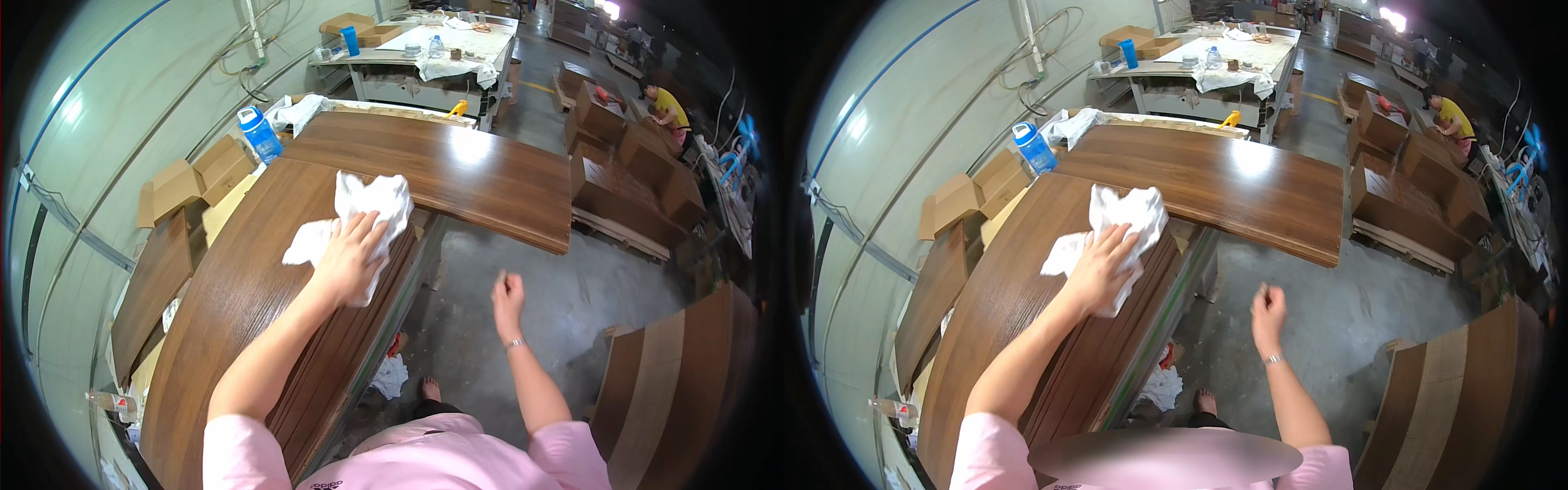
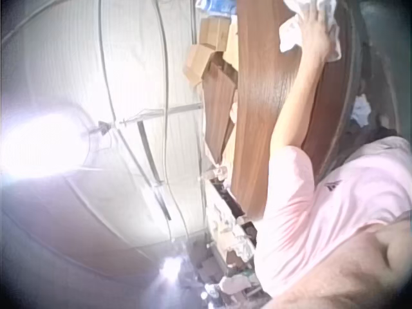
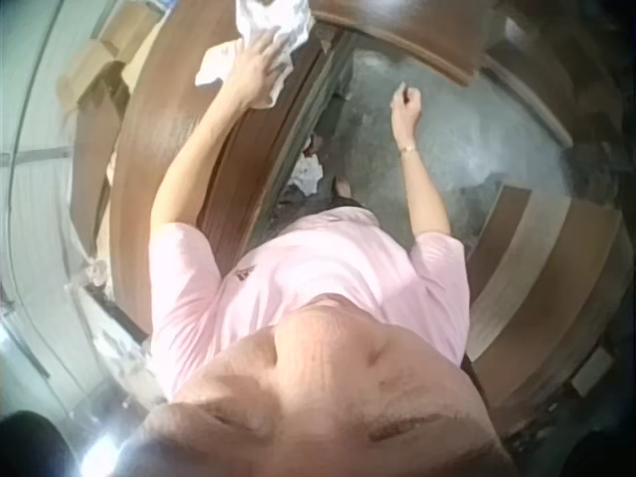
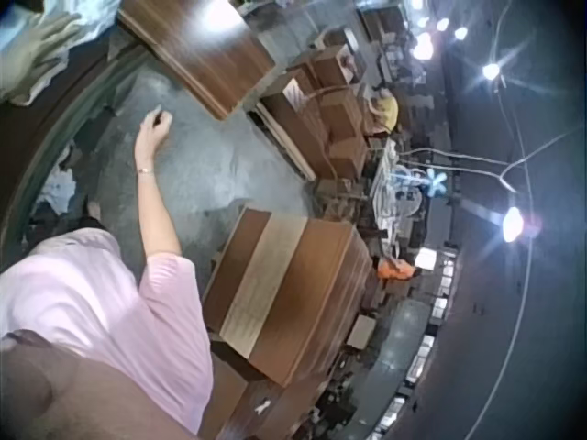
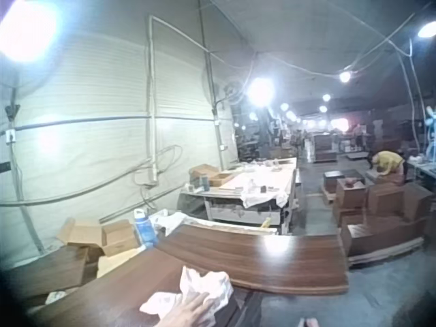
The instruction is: The person sands the edges and surface of a wooden furniture panel using a sanding block while holding a white cloth in the other hand to wipe away dust.
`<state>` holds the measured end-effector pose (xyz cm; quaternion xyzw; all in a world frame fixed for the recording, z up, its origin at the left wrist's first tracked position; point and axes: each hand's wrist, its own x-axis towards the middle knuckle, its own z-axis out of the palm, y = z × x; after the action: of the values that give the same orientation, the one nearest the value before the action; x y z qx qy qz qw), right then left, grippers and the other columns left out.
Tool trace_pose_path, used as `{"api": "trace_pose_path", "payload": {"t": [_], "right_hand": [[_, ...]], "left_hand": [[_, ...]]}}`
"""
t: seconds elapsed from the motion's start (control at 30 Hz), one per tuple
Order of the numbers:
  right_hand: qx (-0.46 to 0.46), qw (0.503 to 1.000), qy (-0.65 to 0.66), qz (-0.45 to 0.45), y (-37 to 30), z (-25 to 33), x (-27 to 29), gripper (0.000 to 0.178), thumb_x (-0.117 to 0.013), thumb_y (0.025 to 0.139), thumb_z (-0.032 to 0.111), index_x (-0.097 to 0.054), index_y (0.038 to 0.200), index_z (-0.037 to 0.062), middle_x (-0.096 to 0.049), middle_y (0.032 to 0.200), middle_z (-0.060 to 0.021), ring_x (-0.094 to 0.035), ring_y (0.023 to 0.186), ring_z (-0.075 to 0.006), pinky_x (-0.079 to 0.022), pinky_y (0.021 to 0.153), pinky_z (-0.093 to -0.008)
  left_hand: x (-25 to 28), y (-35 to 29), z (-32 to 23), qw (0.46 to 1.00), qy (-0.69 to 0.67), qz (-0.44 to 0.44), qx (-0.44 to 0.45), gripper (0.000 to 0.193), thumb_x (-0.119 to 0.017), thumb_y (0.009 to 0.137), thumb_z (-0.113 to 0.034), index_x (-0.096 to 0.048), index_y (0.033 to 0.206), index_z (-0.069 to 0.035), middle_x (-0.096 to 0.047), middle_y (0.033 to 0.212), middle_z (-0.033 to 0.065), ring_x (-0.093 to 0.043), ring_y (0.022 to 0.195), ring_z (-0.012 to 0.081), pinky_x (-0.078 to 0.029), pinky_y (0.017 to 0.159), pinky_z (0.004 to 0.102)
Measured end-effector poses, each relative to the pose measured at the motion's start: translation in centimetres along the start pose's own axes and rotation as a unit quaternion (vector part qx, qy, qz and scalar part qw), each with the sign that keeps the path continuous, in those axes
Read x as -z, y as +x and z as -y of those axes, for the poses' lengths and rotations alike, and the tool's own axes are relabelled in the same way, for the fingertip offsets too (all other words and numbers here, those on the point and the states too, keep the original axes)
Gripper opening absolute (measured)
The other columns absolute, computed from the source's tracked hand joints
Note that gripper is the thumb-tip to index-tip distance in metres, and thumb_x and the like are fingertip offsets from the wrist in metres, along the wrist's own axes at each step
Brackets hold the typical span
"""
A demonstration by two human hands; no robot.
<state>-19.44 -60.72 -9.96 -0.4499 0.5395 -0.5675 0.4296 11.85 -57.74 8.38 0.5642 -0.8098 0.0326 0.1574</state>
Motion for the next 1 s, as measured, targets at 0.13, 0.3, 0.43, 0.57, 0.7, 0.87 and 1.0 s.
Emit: {"api": "trace_pose_path", "payload": {"t": [0.13,0.3,0.43,0.57,0.7,0.87,1.0], "right_hand": [[0.139,0.983,0.098,0.076,5.7,7.5,-10.7,0.021,-0.059,0.096,0.011,-0.05,0.114,0.0019,-0.063,0.091,-0.0062,-0.062,0.083,-0.0141,-0.051,0.076,-0.0304],[0.279,0.953,-0.054,0.107,8.1,14.4,-19.9,0.022,-0.06,0.096,0.018,-0.048,0.112,0.0073,-0.067,0.087,-0.0182,-0.065,0.072,-0.0386,-0.05,0.06,-0.0486],[0.432,0.887,-0.149,0.067,7.5,15.6,-22.7,0.025,-0.06,0.09,0.016,-0.049,0.111,0.0078,-0.065,0.083,-0.0158,-0.064,0.082,-0.0372,-0.053,0.067,-0.0494],[0.437,0.882,-0.165,0.064,8.3,14.7,-23.5,0.026,-0.061,0.088,0.017,-0.048,0.109,0.0069,-0.065,0.086,-0.016,-0.063,0.084,-0.0393,-0.053,0.07,-0.0502],[0.415,0.883,-0.204,0.084,8.0,14.9,-23.8,0.025,-0.06,0.088,0.017,-0.048,0.106,0.0058,-0.066,0.089,-0.0168,-0.063,0.084,-0.0398,-0.052,0.073,-0.0503],[0.399,0.881,-0.241,0.083,8.8,14.4,-23.1,0.024,-0.06,0.087,0.016,-0.049,0.106,0.0058,-0.066,0.09,-0.0167,-0.063,0.084,-0.0395,-0.051,0.073,-0.0508],[0.407,0.878,-0.238,0.087,8.7,14.7,-23.0,0.025,-0.06,0.087,0.016,-0.049,0.107,0.0057,-0.066,0.09,-0.0168,-0.063,0.083,-0.0397,-0.051,0.074,-0.0511]], "left_hand": [[4.6,-9.4,-3.1,0.999,0.001,0.034,0.043,0.056,-0.07,0.084,-0.017,-0.054,0.136,-0.002,-0.048,0.146,0.0198,-0.043,0.135,0.0415,-0.035,0.109,0.0571],[8.4,-17.7,-7.2,0.99,0.011,0.084,0.111,0.066,-0.077,0.07,-0.01,-0.057,0.133,-0.003,-0.048,0.146,0.0205,-0.048,0.132,0.0427,-0.039,0.105,0.0564],[7.7,-14.9,-7.3,0.989,0.041,0.055,0.133,0.066,-0.078,0.073,-0.017,-0.055,0.133,-0.001,-0.053,0.133,0.0215,-0.052,0.119,0.0426,-0.042,0.1,0.0519],[4.1,-7.0,-5.2,0.99,0.102,-0.021,0.098,0.065,-0.076,0.077,-0.021,-0.052,0.133,0.003,-0.055,0.122,0.0206,-0.051,0.109,0.038,-0.044,0.095,0.0443],[1.9,-1.7,-3.7,0.989,0.113,-0.043,0.086,0.058,-0.075,0.078,-0.018,-0.056,0.129,0.002,-0.055,0.118,0.0183,-0.052,0.104,0.0375,-0.044,0.091,0.0465],[3.0,-5.7,-4.5,0.986,0.151,-0.018,0.068,0.054,-0.073,0.076,-0.018,-0.059,0.124,0.003,-0.057,0.11,0.0167,-0.053,0.1,0.0349,-0.044,0.086,0.0452],[5.1,-9.6,-5.7,0.987,0.133,-0.01,0.086,0.049,-0.069,0.073,-0.018,-0.062,0.117,0.004,-0.057,0.107,0.0164,-0.054,0.099,0.0331,-0.043,0.084,0.046]]}}
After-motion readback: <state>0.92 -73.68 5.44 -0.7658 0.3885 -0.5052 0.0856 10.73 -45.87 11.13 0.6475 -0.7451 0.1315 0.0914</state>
